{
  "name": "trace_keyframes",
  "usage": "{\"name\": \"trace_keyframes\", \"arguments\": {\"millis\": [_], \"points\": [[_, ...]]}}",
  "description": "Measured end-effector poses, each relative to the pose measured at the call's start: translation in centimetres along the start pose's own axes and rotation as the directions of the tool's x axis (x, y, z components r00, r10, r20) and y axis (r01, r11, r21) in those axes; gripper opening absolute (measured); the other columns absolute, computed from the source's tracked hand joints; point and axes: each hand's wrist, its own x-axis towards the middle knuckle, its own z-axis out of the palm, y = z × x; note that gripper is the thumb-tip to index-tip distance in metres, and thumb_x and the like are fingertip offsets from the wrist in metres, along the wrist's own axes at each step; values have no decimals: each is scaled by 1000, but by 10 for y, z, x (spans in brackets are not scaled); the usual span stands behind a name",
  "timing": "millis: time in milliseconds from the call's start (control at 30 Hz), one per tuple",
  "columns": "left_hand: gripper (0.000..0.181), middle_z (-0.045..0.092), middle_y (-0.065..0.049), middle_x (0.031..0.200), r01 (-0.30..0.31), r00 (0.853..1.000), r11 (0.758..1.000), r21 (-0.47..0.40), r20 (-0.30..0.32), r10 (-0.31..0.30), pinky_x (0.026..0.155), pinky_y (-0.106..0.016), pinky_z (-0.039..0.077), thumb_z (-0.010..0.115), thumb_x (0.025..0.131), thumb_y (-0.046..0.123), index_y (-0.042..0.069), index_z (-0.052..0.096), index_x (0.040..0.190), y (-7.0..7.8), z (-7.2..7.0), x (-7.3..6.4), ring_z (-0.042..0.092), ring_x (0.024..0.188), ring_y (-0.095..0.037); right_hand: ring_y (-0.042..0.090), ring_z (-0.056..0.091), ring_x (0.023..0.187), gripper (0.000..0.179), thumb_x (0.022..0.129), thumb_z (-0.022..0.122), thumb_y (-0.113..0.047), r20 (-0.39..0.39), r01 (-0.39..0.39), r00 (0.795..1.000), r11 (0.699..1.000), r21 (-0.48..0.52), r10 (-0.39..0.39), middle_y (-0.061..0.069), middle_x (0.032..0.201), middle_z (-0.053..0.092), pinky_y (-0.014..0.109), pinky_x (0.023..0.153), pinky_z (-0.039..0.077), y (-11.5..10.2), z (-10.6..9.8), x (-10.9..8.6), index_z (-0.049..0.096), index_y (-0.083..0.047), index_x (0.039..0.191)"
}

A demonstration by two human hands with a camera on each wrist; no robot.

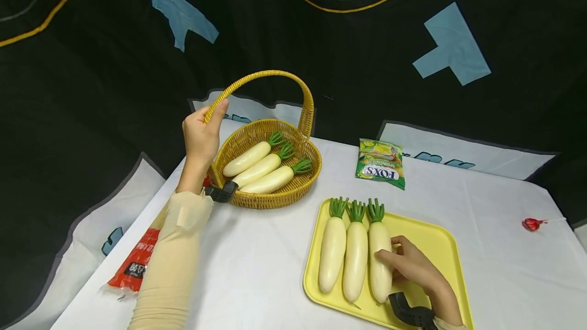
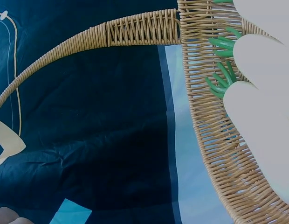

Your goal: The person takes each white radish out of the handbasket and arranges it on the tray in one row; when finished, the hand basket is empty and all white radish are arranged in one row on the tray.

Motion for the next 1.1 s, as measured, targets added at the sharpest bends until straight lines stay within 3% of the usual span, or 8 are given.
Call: {"name": "trace_keyframes", "arguments": {"millis": [233,533,700,833,967,1100], "points": [[45,29,9,45,12,1000,1000,7,7,-12,39,-19,16,58,88,31,15,37,51,0,0,-1,26,41,-3,17,58,69,71,80,62,-43,-26,-10,1000,999,-38,9,15,99,57,31,61,48,-2,5,-1,33,2,127],[44,28,10,45,2,1000,1000,4,2,-2,39,-19,15,58,88,30,15,37,51,0,0,-1,25,40,-3,16,55,71,78,83,58,-46,17,30,999,993,-112,-28,16,105,58,31,62,48,-4,-2,-5,31,8,133],[45,29,9,45,0,1000,1000,2,4,0,39,-18,15,58,88,29,15,37,51,0,0,-1,25,40,-3,16,54,72,73,86,54,-46,46,85,996,975,-205,-77,10,95,60,31,62,46,-8,-11,-10,36,9,132],[46,28,10,45,-11,1000,1000,-3,-1,11,39,-18,15,58,88,28,15,36,50,-1,1,0,25,40,-3,27,59,87,77,87,47,-54,-19,91,995,949,-303,-101,21,107,59,37,68,48,-21,-23,-11,36,7,133],[46,28,10,44,-15,1000,1000,-3,-4,15,39,-19,15,59,87,28,14,36,50,-1,1,1,25,40,-3,35,55,104,73,87,41,-58,-180,137,965,949,-284,-193,24,120,52,39,74,49,-46,-29,-9,40,-1,132],[46,28,10,44,-13,1000,1000,-5,-5,13,39,-19,15,59,87,28,14,36,50,-1,1,0,25,40,-4,26,60,95,63,88,44,-54,-245,281,920,950,-135,-306,18,114,56,34,77,51,-85,-26,-1,43,-6,130]]}}
